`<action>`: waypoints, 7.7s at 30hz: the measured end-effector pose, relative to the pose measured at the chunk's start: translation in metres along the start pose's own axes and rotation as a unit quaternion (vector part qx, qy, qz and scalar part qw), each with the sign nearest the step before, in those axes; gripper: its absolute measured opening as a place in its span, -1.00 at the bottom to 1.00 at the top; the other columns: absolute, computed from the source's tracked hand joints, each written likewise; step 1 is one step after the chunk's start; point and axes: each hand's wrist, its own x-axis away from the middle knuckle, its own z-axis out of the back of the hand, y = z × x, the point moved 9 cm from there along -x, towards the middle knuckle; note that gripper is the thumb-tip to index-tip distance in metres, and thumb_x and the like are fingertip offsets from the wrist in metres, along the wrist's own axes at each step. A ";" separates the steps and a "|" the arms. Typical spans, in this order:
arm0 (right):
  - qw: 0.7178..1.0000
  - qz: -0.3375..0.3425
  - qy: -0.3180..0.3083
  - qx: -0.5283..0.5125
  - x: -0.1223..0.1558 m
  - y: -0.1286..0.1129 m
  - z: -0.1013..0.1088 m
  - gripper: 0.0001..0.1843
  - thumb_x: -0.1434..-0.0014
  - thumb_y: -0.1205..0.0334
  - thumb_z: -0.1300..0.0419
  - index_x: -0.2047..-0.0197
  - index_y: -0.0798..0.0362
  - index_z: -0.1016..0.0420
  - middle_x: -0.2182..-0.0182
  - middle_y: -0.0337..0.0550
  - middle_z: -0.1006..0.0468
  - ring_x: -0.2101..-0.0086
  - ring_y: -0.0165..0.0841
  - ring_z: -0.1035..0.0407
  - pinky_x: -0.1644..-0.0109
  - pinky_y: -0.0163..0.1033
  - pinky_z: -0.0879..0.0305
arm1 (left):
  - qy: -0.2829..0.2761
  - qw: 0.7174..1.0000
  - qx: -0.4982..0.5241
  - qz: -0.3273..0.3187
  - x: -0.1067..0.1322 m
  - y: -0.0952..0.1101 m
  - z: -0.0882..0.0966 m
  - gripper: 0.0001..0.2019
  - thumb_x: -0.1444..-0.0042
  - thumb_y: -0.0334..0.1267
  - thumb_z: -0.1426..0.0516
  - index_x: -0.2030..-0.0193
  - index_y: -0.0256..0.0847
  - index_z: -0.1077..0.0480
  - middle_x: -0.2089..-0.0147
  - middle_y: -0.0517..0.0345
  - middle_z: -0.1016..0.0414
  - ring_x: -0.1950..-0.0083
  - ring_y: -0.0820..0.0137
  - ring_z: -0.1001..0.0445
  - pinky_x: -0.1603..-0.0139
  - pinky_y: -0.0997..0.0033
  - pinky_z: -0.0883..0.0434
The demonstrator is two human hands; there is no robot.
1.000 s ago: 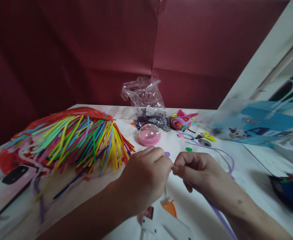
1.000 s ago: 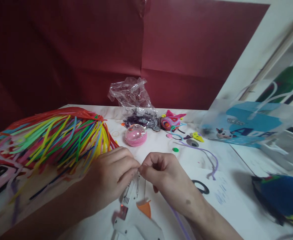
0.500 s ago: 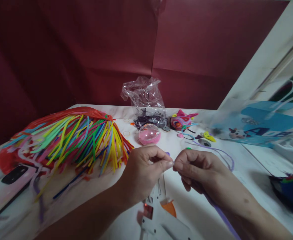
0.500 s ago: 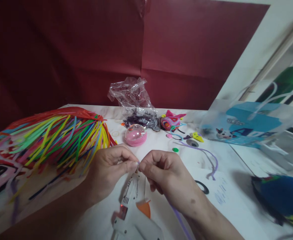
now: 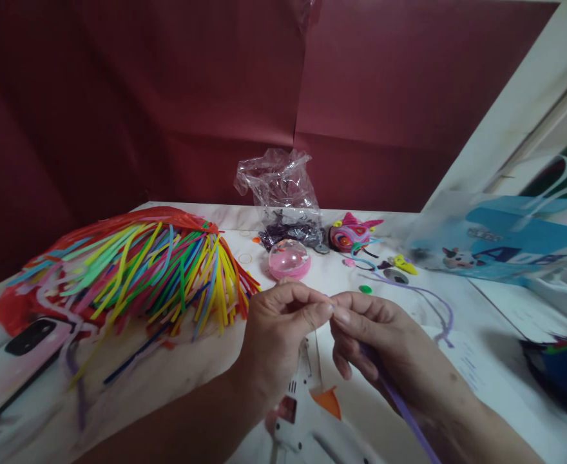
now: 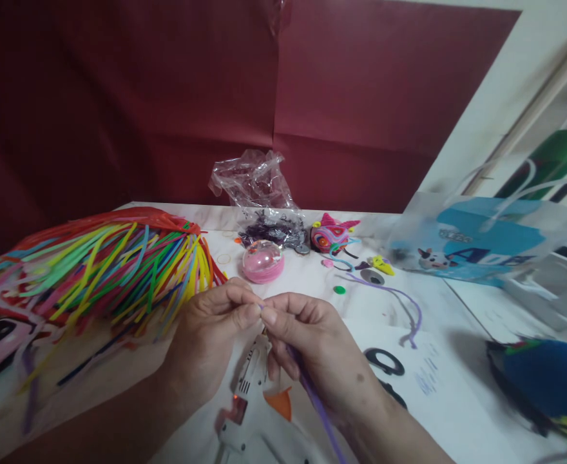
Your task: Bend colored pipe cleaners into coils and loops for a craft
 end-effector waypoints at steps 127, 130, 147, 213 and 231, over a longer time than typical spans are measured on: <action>0.999 -0.041 -0.012 -0.023 -0.010 0.005 0.006 -0.81 0.10 0.24 -0.31 0.56 0.16 -0.41 0.78 -0.42 -0.26 0.82 -0.66 0.04 0.68 -0.45 -0.19 | 0.055 0.970 -0.210 -0.113 0.001 0.015 0.003 -0.93 0.10 -0.42 -0.12 0.54 -0.29 -0.40 0.54 0.20 -0.38 0.48 0.50 -0.35 0.44 0.55 -0.31; 0.999 -0.045 -0.010 -0.029 -0.009 0.004 0.008 -0.81 0.11 0.25 -0.32 0.57 0.16 -0.42 0.78 -0.42 -0.27 0.82 -0.67 0.03 0.68 -0.45 -0.18 | 0.047 0.977 -0.186 -0.094 0.001 0.011 0.002 -0.93 0.09 -0.40 -0.14 0.54 -0.30 -0.41 0.53 0.20 -0.39 0.48 0.52 -0.34 0.45 0.57 -0.31; 0.960 -0.015 0.049 0.277 -0.006 -0.010 0.032 -0.76 0.02 0.13 -0.24 0.56 0.12 -0.38 0.78 -0.37 -0.24 0.74 -0.60 -0.08 0.72 -0.48 0.13 | -0.145 0.805 -0.542 -0.194 0.002 0.030 -0.029 -0.90 0.03 -0.49 -0.11 0.46 -0.29 -0.43 0.45 0.16 -0.42 0.39 0.46 -0.38 0.40 0.52 -0.27; 0.951 -0.013 0.080 0.298 -0.006 -0.012 0.033 -0.76 0.10 0.18 -0.28 0.63 0.13 -0.38 0.83 -0.37 -0.25 0.78 -0.61 -0.01 0.73 -0.46 0.17 | -0.150 0.757 -0.584 -0.252 0.007 0.027 -0.032 -0.82 -0.08 -0.44 -0.02 0.40 -0.29 -0.45 0.43 0.11 -0.43 0.37 0.41 -0.39 0.37 0.44 -0.31; 0.999 -0.047 -0.003 0.026 -0.006 0.000 0.012 -0.77 0.15 0.22 -0.35 0.61 0.17 -0.41 0.79 -0.40 -0.30 0.81 -0.69 0.06 0.69 -0.46 -0.06 | -0.005 0.900 -0.347 -0.263 0.011 0.041 -0.011 -0.90 0.06 -0.51 -0.14 0.51 -0.28 -0.42 0.52 0.21 -0.38 0.47 0.54 -0.37 0.47 0.60 -0.30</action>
